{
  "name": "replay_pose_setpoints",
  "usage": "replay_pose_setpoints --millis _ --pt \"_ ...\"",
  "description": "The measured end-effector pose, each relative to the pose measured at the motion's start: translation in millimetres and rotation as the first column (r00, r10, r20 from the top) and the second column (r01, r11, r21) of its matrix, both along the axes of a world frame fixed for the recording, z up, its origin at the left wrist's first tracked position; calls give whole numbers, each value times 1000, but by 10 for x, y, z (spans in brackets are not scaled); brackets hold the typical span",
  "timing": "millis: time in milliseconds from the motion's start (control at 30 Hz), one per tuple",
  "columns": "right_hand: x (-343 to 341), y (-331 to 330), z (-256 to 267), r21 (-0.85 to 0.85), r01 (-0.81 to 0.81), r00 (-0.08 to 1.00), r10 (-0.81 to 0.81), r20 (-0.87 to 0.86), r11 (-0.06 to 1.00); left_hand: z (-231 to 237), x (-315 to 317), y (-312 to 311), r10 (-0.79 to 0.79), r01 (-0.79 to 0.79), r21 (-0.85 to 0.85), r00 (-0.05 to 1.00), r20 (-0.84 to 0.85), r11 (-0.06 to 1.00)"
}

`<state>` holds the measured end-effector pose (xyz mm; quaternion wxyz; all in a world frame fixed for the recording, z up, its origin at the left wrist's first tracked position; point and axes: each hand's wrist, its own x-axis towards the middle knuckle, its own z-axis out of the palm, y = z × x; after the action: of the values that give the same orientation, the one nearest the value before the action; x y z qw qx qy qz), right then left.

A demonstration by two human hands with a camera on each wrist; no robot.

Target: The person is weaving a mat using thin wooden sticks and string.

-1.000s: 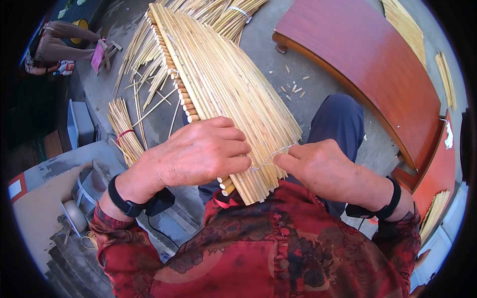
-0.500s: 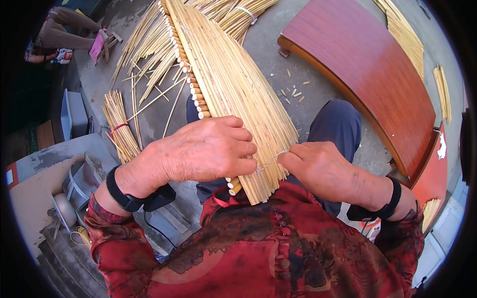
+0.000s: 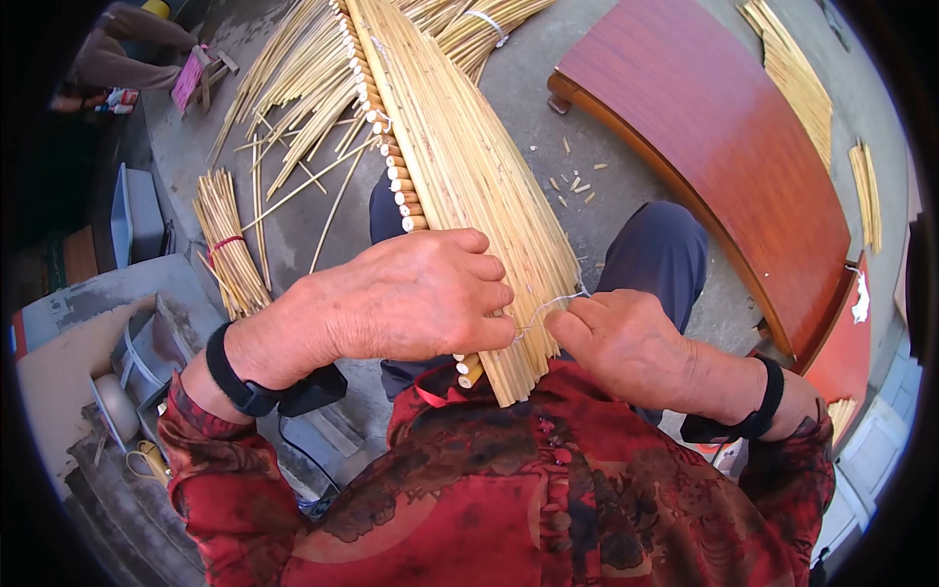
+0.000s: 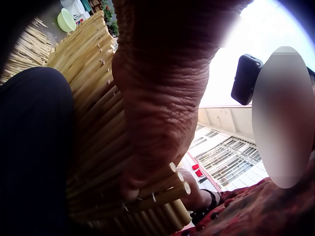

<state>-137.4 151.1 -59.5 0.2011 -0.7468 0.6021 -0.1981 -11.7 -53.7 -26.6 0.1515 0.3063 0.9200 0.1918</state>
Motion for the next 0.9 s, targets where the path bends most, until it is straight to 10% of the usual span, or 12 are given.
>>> replay_pose_setpoints --millis 900 --pt "-187 58 23 165 12 996 -27 87 986 -80 -25 159 -27 21 -35 981 -192 999"
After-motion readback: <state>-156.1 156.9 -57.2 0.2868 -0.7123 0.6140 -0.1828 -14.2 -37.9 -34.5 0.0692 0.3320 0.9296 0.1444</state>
